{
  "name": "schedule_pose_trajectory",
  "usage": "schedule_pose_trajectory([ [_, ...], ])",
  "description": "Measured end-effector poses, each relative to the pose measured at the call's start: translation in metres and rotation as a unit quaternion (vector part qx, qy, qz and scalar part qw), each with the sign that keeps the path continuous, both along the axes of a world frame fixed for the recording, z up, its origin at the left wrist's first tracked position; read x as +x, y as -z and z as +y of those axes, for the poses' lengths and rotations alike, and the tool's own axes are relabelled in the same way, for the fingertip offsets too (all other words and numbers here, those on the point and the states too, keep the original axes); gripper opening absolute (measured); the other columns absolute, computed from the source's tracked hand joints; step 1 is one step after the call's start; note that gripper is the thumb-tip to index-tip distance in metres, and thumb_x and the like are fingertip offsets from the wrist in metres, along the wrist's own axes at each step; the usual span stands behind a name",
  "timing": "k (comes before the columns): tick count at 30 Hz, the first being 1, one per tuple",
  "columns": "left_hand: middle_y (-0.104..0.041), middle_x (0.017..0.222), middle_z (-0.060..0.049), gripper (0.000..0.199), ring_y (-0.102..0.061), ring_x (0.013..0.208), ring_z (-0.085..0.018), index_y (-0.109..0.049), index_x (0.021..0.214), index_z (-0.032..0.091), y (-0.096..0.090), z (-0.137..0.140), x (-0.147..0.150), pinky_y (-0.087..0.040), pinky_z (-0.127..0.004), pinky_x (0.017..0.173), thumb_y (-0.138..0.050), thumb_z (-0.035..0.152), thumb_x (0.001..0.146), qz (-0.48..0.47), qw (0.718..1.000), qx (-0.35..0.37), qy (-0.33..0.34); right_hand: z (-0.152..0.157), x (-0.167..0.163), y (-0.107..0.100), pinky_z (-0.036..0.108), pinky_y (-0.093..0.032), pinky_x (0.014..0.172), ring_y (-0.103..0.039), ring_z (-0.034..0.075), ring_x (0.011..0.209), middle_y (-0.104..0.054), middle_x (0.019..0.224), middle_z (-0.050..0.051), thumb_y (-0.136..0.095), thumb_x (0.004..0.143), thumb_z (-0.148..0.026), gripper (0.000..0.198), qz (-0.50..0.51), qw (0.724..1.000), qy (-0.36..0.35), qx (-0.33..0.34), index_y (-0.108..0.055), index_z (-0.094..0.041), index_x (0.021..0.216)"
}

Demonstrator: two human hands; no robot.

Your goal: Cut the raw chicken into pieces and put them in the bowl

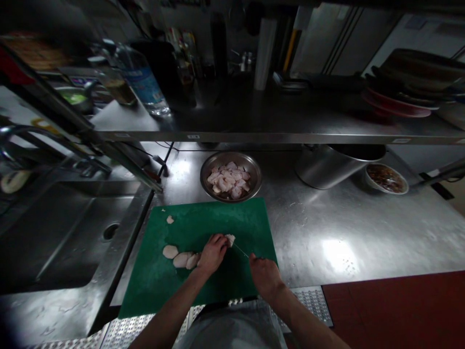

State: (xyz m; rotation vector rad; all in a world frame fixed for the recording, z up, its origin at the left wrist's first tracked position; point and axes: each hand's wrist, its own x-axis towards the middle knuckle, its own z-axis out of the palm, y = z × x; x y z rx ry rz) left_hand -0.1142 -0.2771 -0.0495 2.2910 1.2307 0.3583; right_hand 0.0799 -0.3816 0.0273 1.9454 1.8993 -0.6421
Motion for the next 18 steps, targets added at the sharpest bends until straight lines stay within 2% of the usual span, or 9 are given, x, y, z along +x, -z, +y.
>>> schedule_pose_trajectory([
  [8,-0.065,0.112,-0.006,0.022,-0.057,0.107,-0.022,-0.065,0.102,0.022,0.012,-0.005,-0.002,-0.051,-0.040,0.099,-0.046,0.014,0.096,-0.006,1.000,0.022,-0.012,0.026,-0.018,0.003,0.032,-0.059,0.079,-0.076,0.027,0.098,-0.077,0.098,0.020,-0.045,0.097,-0.013,0.031,-0.002,1.000,0.005,-0.002,-0.054,-0.012,0.127],
  [11,-0.064,0.116,-0.007,0.024,-0.058,0.108,-0.023,-0.065,0.108,0.023,0.017,-0.008,-0.005,-0.052,-0.040,0.101,-0.046,0.015,0.096,-0.021,0.999,0.040,-0.029,0.019,-0.015,-0.002,0.033,-0.059,0.078,-0.076,0.028,0.097,-0.076,0.097,0.021,-0.047,0.097,-0.017,0.030,-0.006,1.000,0.007,0.003,-0.055,-0.012,0.126],
  [14,-0.065,0.114,-0.007,0.023,-0.058,0.108,-0.024,-0.066,0.103,0.023,0.019,-0.009,-0.005,-0.052,-0.042,0.102,-0.048,0.012,0.093,-0.012,0.998,0.049,-0.036,0.008,-0.015,-0.003,0.034,-0.060,0.078,-0.077,0.028,0.095,-0.076,0.096,0.022,-0.046,0.098,-0.016,0.029,-0.002,1.000,0.006,-0.003,-0.056,-0.011,0.124],
  [18,-0.067,0.112,-0.006,0.023,-0.058,0.106,-0.024,-0.066,0.101,0.022,0.014,-0.008,-0.003,-0.051,-0.044,0.102,-0.046,0.012,0.094,0.000,0.999,0.042,-0.019,0.014,-0.024,0.001,0.037,-0.060,0.078,-0.076,0.029,0.097,-0.076,0.097,0.022,-0.045,0.098,-0.016,0.028,0.007,1.000,0.011,-0.011,-0.056,-0.012,0.123],
])
